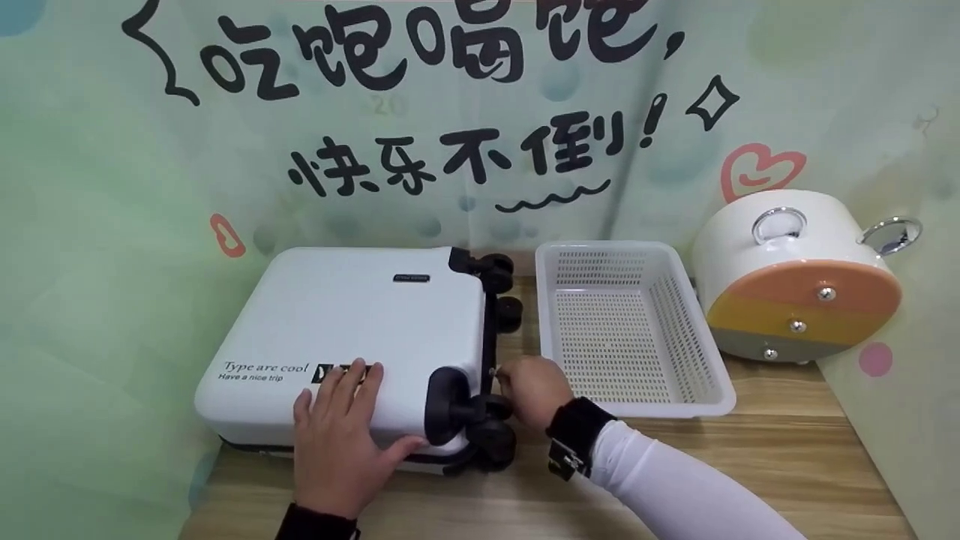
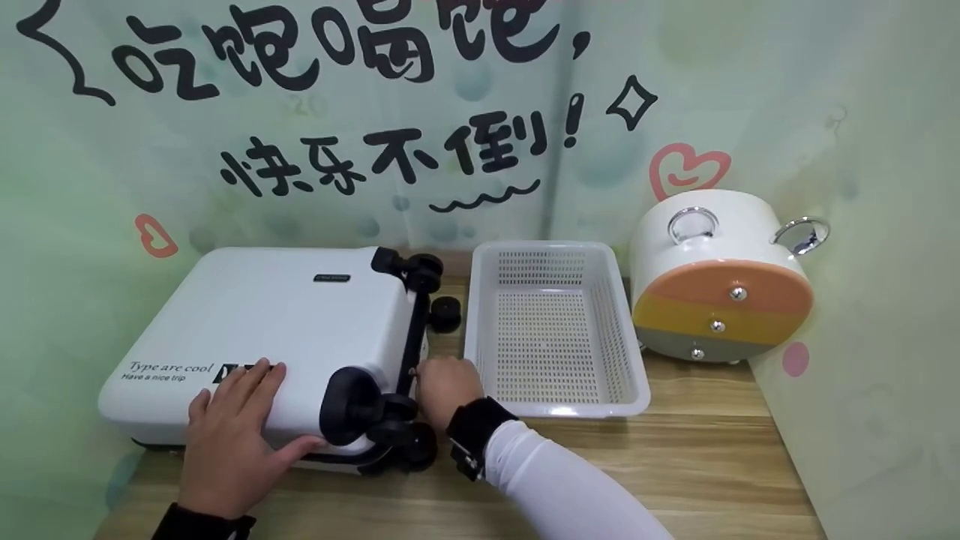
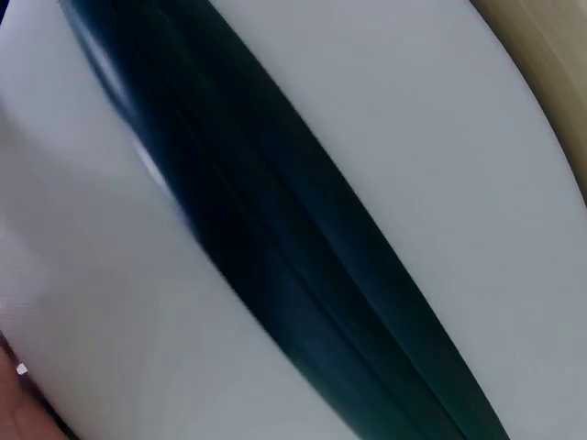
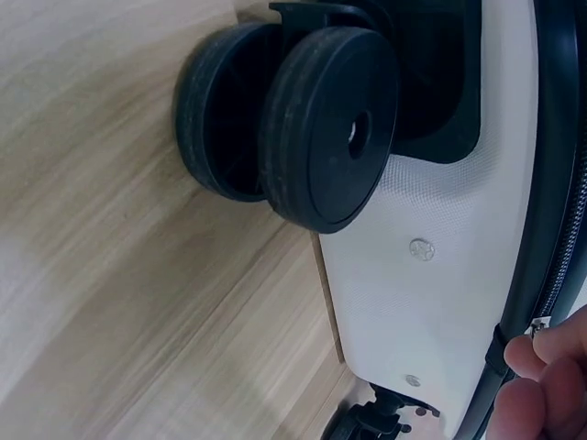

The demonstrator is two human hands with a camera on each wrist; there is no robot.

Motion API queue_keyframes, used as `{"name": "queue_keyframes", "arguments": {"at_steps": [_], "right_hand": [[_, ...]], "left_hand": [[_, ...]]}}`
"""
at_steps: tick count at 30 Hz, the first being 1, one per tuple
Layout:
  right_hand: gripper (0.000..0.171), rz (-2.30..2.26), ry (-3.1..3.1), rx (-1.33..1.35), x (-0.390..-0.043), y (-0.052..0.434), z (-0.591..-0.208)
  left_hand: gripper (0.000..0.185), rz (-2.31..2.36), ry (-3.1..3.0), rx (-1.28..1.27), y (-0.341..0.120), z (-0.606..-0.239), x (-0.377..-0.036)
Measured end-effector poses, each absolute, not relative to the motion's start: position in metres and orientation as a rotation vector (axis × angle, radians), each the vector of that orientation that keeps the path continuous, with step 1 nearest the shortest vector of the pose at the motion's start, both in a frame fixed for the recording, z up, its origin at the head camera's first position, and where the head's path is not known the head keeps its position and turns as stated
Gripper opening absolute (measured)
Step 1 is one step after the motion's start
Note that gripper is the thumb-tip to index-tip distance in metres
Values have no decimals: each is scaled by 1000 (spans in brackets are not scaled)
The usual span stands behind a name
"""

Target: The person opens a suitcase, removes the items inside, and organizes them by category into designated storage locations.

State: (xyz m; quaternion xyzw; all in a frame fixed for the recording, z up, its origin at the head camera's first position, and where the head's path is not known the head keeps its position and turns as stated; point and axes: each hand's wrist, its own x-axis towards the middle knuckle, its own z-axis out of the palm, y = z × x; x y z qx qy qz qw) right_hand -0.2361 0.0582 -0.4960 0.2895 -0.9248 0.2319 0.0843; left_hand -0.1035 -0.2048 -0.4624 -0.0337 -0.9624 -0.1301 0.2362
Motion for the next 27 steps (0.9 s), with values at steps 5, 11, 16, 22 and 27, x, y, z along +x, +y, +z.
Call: {"name": "queue_keyframes", "arguments": {"at_steps": [5,11,16,22,27], "right_hand": [[25,673,-2765,879,-236,57,-497],[26,660,-2769,875,-237,58,-496],[28,646,-2760,893,-237,60,-496],[31,626,-2727,944,-237,64,-498],[27,716,-2722,945,-236,66,-500]], "left_hand": [[110,-432,-2699,-144,-223,-451,-108],[123,-367,-2748,-123,-241,-452,-114],[125,-315,-2673,-130,-239,-458,-114],[120,-295,-2625,-96,-230,-462,-113],[119,-290,-2623,-52,-224,-463,-113]]}}
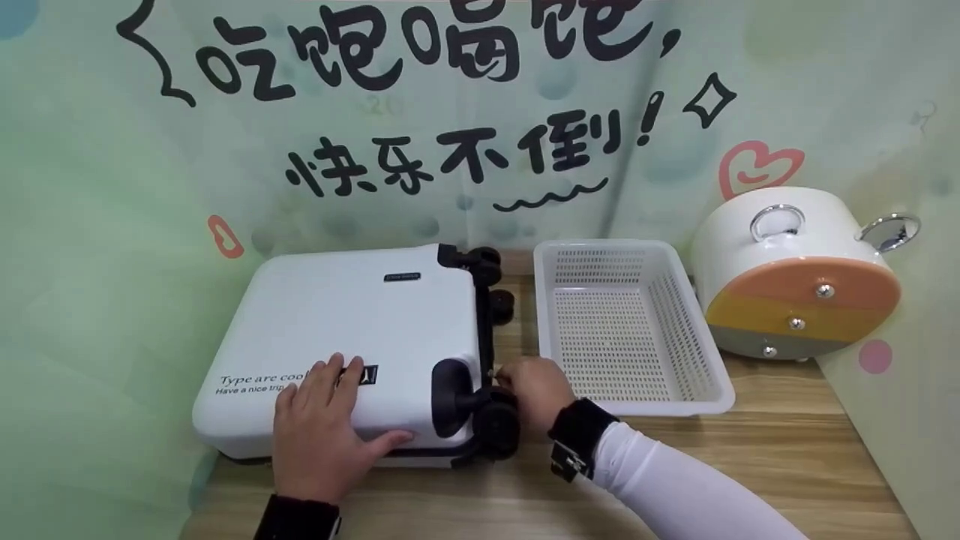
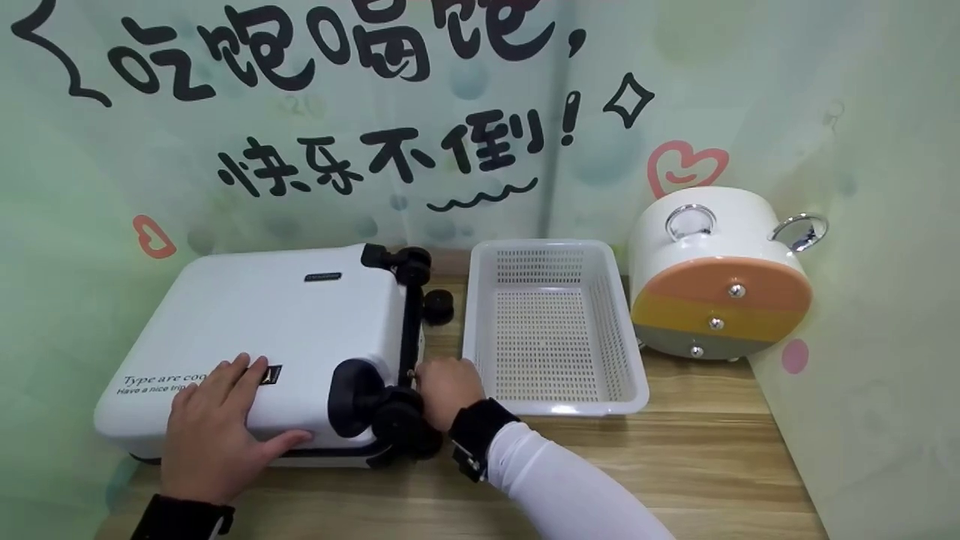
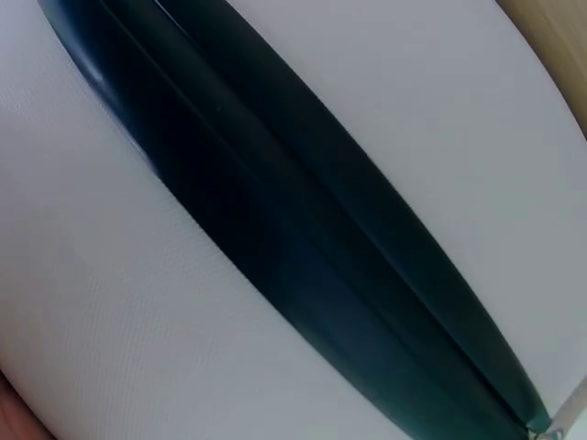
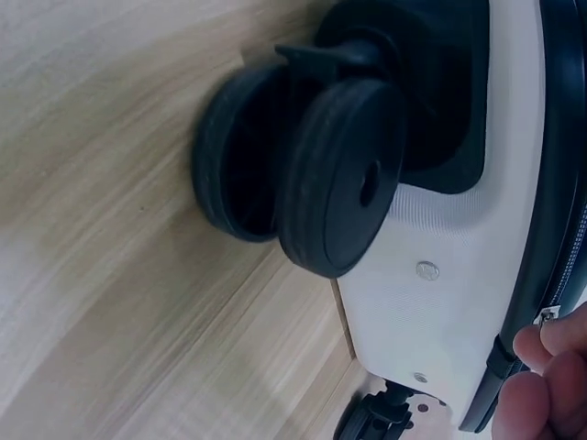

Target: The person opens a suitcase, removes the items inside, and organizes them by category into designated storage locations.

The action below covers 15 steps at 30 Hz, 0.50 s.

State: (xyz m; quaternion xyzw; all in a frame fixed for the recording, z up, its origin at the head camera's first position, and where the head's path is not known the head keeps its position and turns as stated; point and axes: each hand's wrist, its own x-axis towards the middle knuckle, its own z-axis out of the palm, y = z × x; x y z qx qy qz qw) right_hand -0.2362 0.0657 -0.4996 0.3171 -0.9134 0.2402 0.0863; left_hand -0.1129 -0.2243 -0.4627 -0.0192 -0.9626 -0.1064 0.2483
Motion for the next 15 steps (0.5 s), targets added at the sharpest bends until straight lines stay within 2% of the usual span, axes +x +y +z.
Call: {"name": "queue_keyframes", "arguments": {"at_steps": [7,15], "right_hand": [[6,789,-2702,965,-235,72,-501],[10,811,-2731,898,-232,78,-501]], "left_hand": [[121,-276,-2651,3,-215,-460,-115],[124,-315,-2729,111,-200,-454,-118]]}}
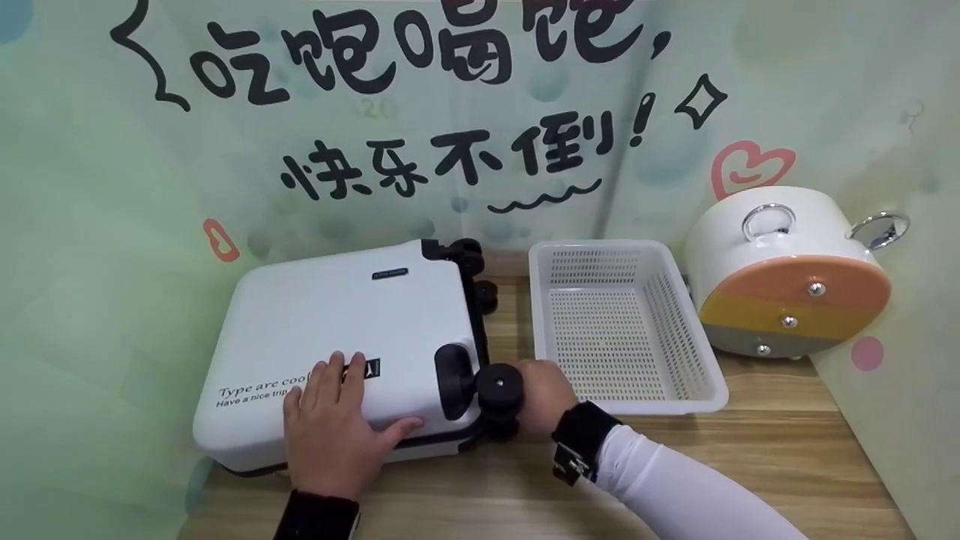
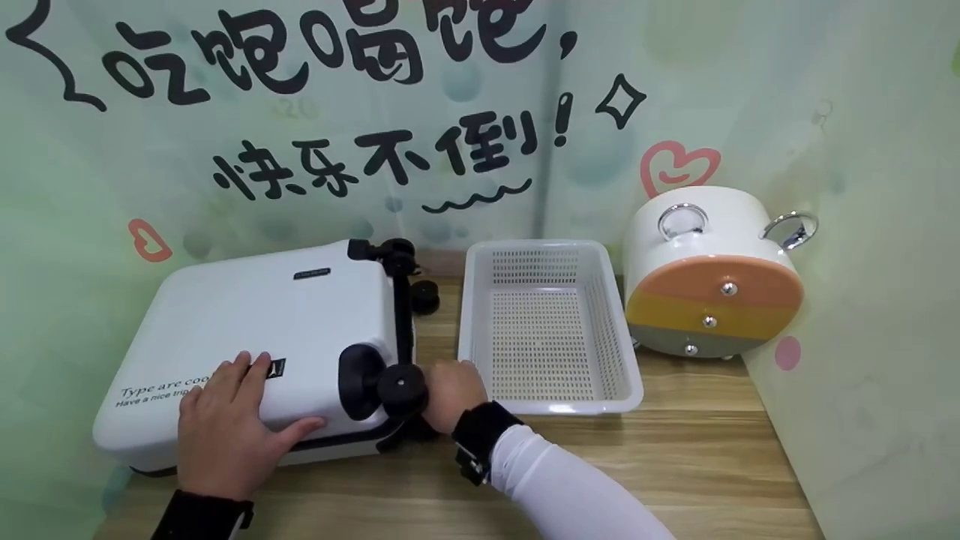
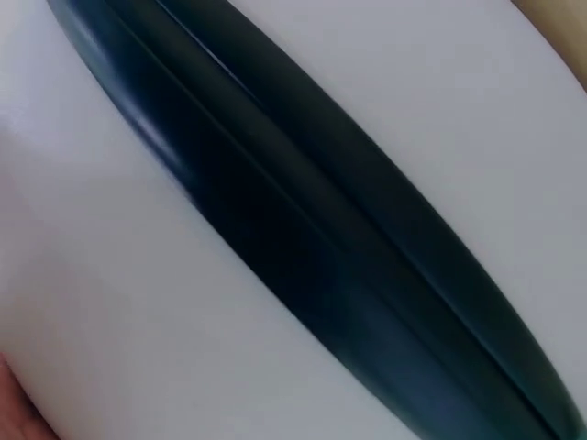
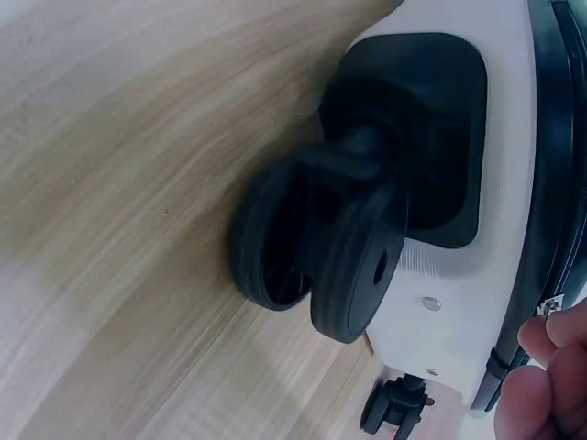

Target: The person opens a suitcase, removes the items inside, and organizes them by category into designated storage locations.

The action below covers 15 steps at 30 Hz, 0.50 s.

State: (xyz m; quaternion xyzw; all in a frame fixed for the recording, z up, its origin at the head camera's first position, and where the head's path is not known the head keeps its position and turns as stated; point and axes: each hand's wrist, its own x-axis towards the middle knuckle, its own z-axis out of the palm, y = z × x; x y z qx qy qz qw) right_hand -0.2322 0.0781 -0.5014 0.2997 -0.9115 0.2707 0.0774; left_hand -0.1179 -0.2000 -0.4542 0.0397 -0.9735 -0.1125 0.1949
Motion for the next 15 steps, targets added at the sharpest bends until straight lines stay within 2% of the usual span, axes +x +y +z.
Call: {"name": "queue_keyframes", "arguments": {"at_steps": [8,15], "right_hand": [[18,775,-2717,888,-229,78,-501],[15,749,-2693,868,-223,79,-500]], "left_hand": [[111,-331,-2690,-28,-223,-450,-115],[112,-245,-2637,-30,-235,-458,-115]]}}
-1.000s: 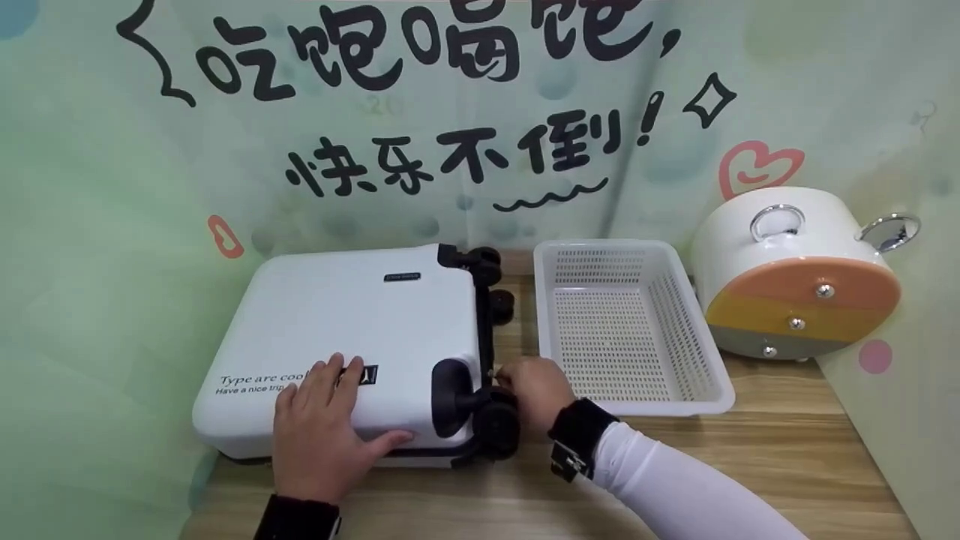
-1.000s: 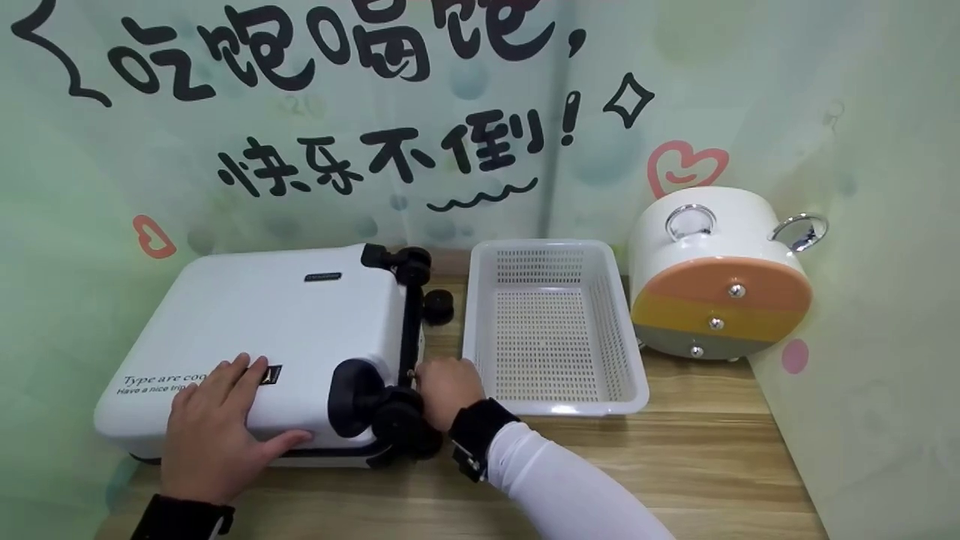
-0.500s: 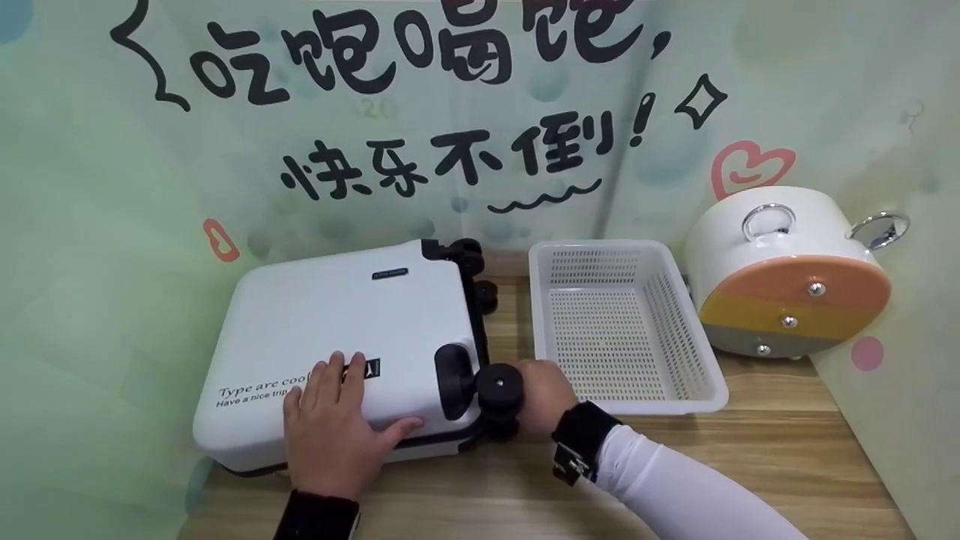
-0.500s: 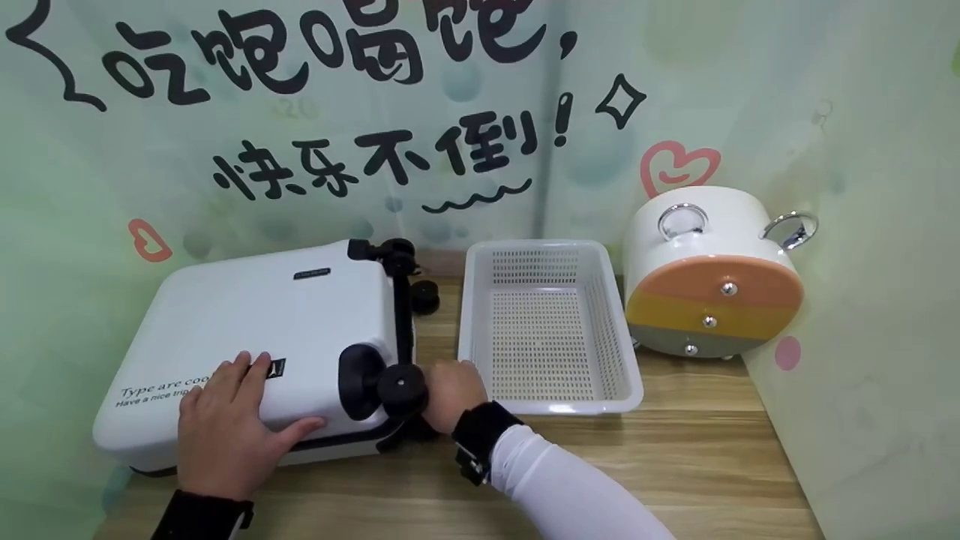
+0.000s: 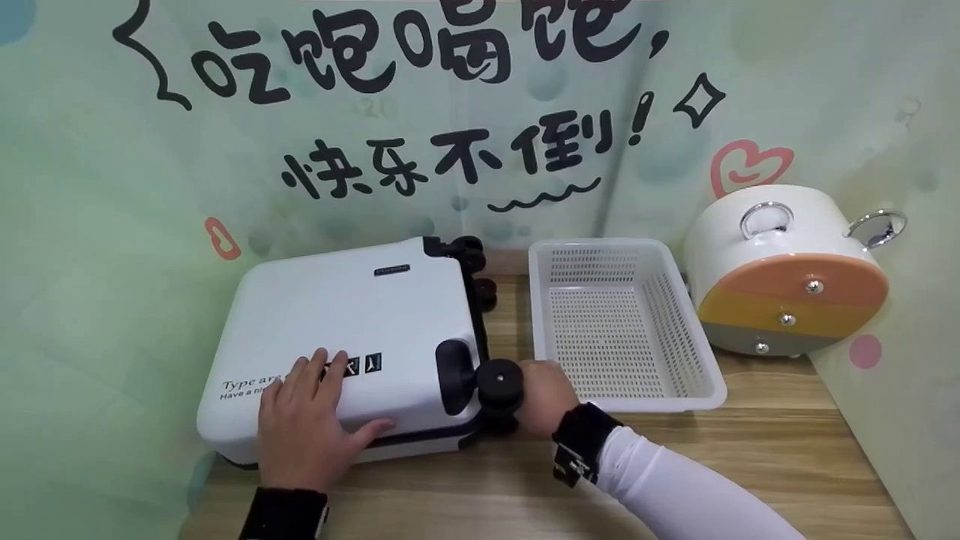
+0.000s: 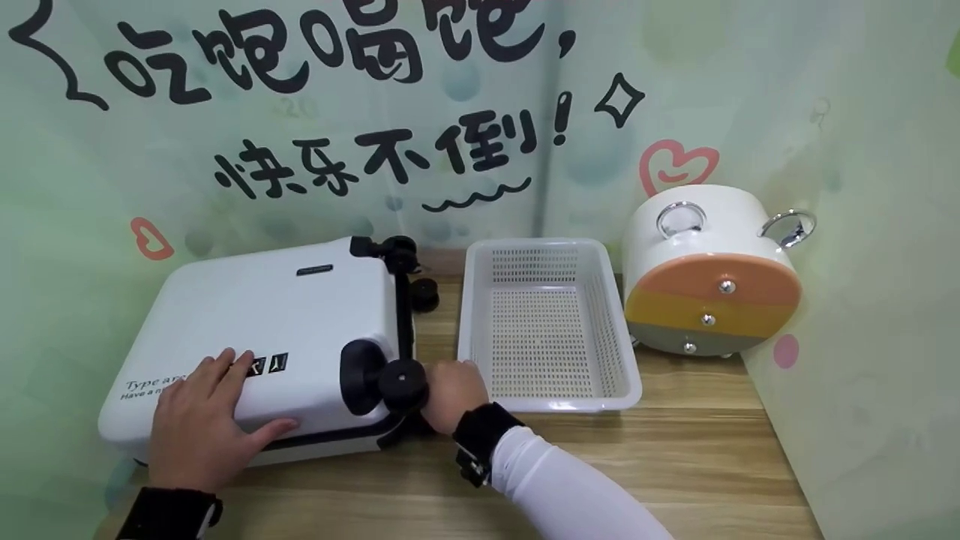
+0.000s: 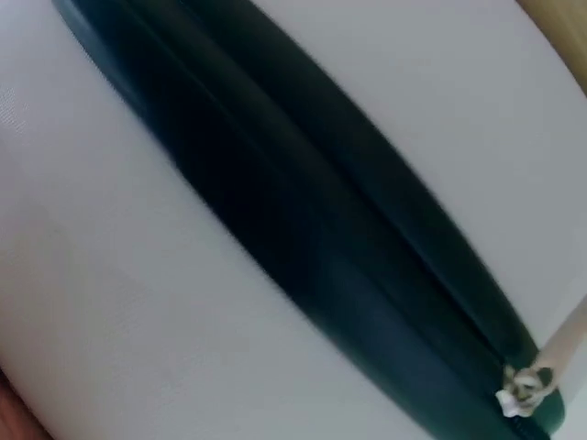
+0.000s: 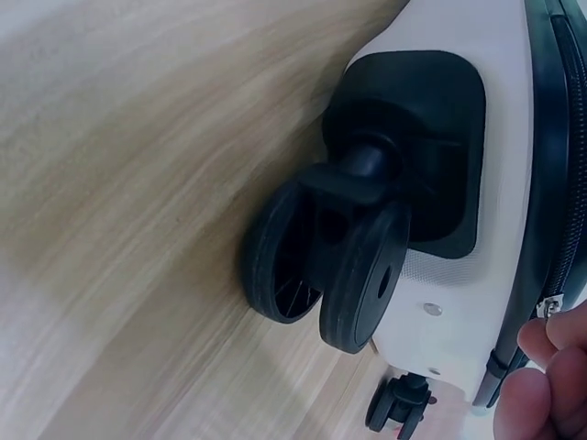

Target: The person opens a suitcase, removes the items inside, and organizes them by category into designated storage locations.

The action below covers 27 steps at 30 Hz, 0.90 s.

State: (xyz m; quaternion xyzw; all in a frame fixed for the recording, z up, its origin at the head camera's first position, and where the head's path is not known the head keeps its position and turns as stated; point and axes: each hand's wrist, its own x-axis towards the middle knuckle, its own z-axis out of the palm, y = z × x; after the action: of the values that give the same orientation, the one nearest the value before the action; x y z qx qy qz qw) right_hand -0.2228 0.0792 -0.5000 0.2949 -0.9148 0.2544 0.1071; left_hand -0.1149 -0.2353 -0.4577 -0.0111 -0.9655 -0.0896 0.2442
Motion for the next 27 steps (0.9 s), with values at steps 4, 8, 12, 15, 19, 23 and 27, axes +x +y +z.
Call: {"name": "queue_keyframes", "arguments": {"at_steps": [4,8,12,15,19,23,27], "right_hand": [[16,750,-2694,869,-219,80,-499],[18,757,-2706,824,-217,80,-498],[19,790,-2731,759,-216,79,-497],[20,848,-2756,705,-215,79,-498],[19,929,-2768,643,-213,81,-499],[15,921,-2739,650,-209,82,-501],[14,846,-2707,671,-207,83,-504]], "left_hand": [[112,-247,-2632,-1,-232,-460,-113],[111,-258,-2635,40,-225,-458,-111],[112,-248,-2655,87,-217,-456,-109],[113,-243,-2674,127,-211,-456,-109],[114,-243,-2683,160,-204,-455,-108],[112,-263,-2710,153,-202,-450,-107],[107,-327,-2721,107,-212,-445,-107]]}}
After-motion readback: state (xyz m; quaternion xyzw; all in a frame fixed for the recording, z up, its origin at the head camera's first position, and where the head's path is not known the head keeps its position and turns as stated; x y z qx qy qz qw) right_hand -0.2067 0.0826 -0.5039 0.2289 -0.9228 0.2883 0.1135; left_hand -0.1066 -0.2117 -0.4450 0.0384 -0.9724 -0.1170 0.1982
